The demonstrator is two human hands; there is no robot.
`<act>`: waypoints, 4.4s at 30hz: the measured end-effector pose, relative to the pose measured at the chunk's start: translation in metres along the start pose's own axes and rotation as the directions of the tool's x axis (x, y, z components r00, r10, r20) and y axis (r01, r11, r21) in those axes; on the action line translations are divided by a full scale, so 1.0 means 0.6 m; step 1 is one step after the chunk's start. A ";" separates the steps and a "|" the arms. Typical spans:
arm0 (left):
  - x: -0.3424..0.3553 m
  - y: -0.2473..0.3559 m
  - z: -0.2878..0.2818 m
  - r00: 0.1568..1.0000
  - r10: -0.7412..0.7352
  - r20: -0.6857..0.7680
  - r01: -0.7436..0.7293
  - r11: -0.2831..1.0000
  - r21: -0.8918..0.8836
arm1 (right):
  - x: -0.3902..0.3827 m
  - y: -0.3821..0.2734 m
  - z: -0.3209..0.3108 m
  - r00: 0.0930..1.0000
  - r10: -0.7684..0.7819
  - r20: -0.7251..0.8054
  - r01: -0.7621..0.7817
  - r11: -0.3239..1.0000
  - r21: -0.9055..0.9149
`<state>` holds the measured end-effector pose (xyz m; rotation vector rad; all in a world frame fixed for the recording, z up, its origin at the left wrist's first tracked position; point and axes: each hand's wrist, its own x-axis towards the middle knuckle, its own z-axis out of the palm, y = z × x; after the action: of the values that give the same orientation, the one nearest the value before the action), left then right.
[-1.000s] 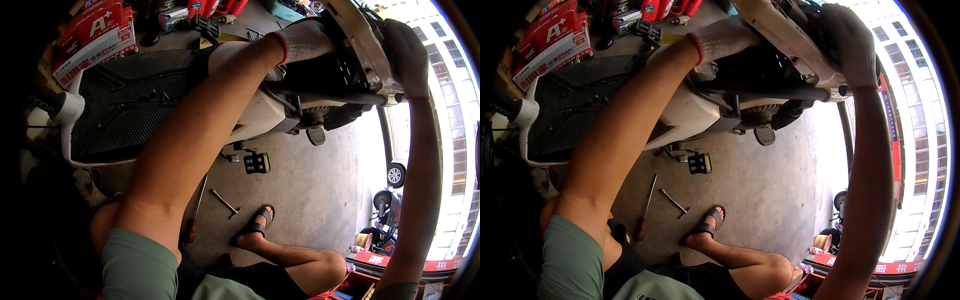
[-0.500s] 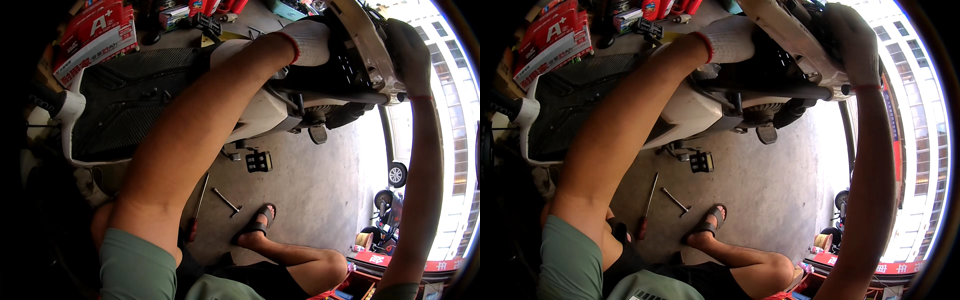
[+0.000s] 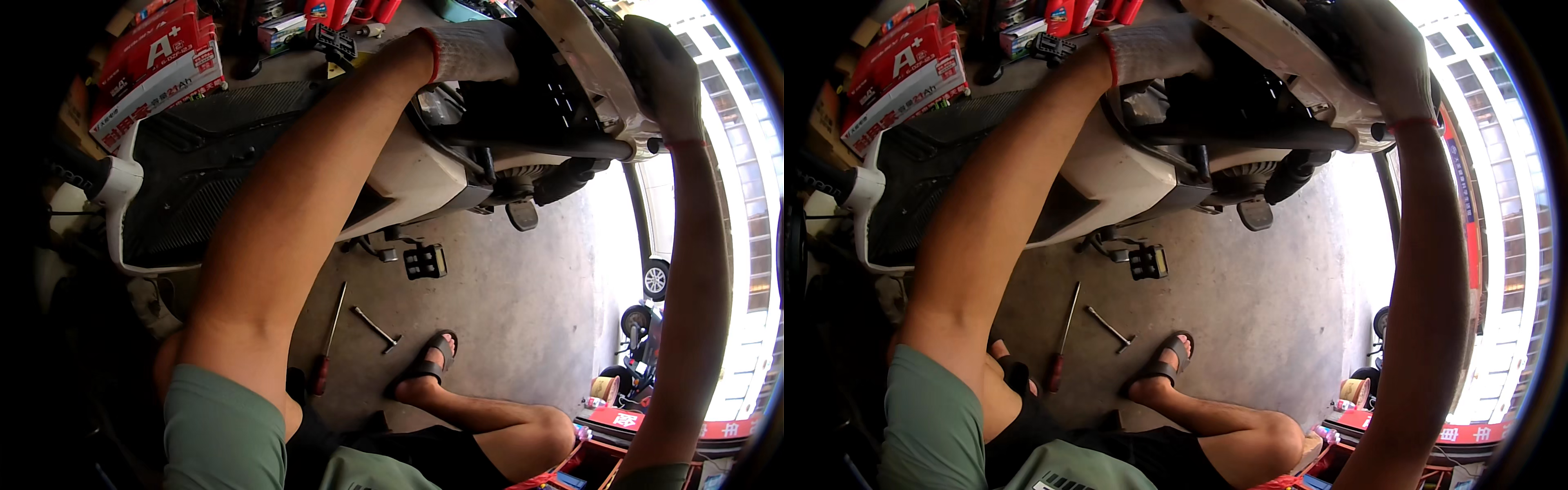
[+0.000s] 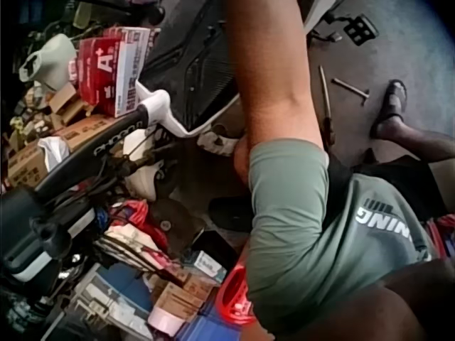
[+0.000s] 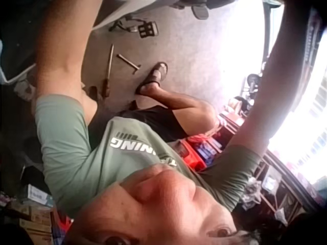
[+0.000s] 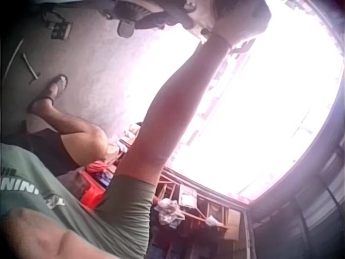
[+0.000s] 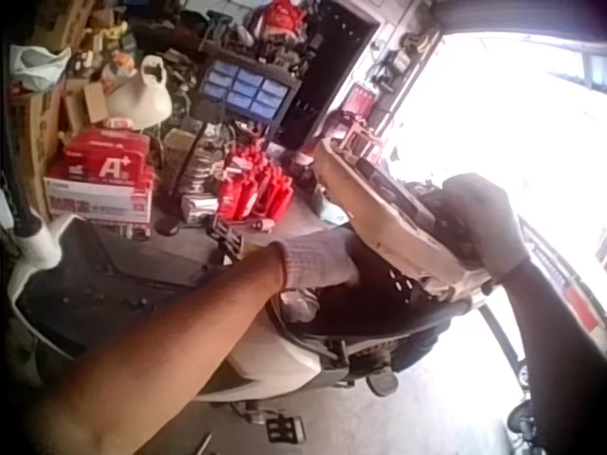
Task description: The person removes the seat of a scooter to access the internal compartment and uses a screwdriver to manipulate wires and components inside the frame.
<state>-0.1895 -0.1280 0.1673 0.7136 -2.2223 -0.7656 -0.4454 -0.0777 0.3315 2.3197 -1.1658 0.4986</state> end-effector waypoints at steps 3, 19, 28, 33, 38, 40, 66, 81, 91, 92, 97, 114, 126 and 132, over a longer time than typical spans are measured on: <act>-0.003 0.002 -0.004 0.999 -0.048 -0.009 0.048 0.998 -0.031 | -0.002 -0.005 -0.002 0.944 -0.327 0.039 0.322 0.895 -0.307; 0.048 -0.008 0.060 0.949 0.278 -0.148 -0.262 0.958 0.118 | -0.004 -0.006 0.015 0.955 0.296 0.025 -0.288 0.900 0.326; 0.052 -0.004 0.151 0.770 0.220 -0.599 -0.168 0.976 0.142 | -0.006 -0.054 -0.003 0.815 0.576 -0.054 -0.431 0.667 0.608; 0.087 -0.096 0.146 0.908 0.162 -0.387 -0.135 0.986 0.095 | 0.004 -0.063 -0.006 0.731 0.671 -0.124 -0.315 0.493 0.811; 0.056 -0.088 0.177 0.896 0.271 -0.352 -0.111 0.905 0.411 | 0.000 -0.075 -0.013 0.728 0.665 -0.164 -0.263 0.492 0.830; 0.039 -0.054 0.151 0.940 0.210 -0.269 -0.153 0.964 0.219 | -0.005 -0.074 -0.017 0.713 0.683 -0.160 -0.260 0.469 0.844; 0.050 -0.027 0.144 0.877 0.240 -0.415 -0.341 0.921 -0.187 | 0.025 -0.082 -0.079 0.920 0.315 0.233 -0.372 0.887 0.272; 0.054 -0.050 0.178 0.929 0.136 -0.345 -0.125 0.991 0.054 | 0.024 -0.138 -0.065 0.769 0.542 0.339 -0.480 0.840 -0.252; 0.045 -0.025 0.170 0.900 0.090 -0.427 0.001 0.978 0.209 | 0.049 -0.092 -0.104 0.753 0.467 0.463 -0.499 0.865 -0.061; 0.045 -0.030 0.170 0.834 0.182 -0.521 -0.045 0.964 0.263 | 0.047 -0.097 -0.113 0.730 0.438 0.524 -0.453 0.885 -0.109; 0.043 0.012 0.150 0.767 0.242 -0.594 -0.307 0.952 -0.008 | 0.041 -0.117 -0.099 0.655 0.479 0.584 -0.275 0.871 -0.406; 0.042 -0.004 0.178 0.820 0.218 -0.529 -0.095 0.964 0.250 | 0.067 -0.073 -0.068 0.710 0.502 0.494 -0.577 0.816 -0.001; 0.057 -0.026 0.178 0.703 0.284 -0.652 -0.207 0.959 0.195 | 0.088 -0.135 -0.117 0.467 0.499 0.730 -0.413 0.853 -0.319; 0.050 -0.030 0.153 0.855 0.177 -0.487 -0.169 0.984 0.061 | 0.072 -0.105 -0.066 0.589 0.296 0.752 -0.134 0.953 -0.270</act>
<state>-0.2706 -0.1312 0.1120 0.6217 -1.7946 -0.4150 -0.3734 -0.0503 0.3695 2.2594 -1.8053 -0.6529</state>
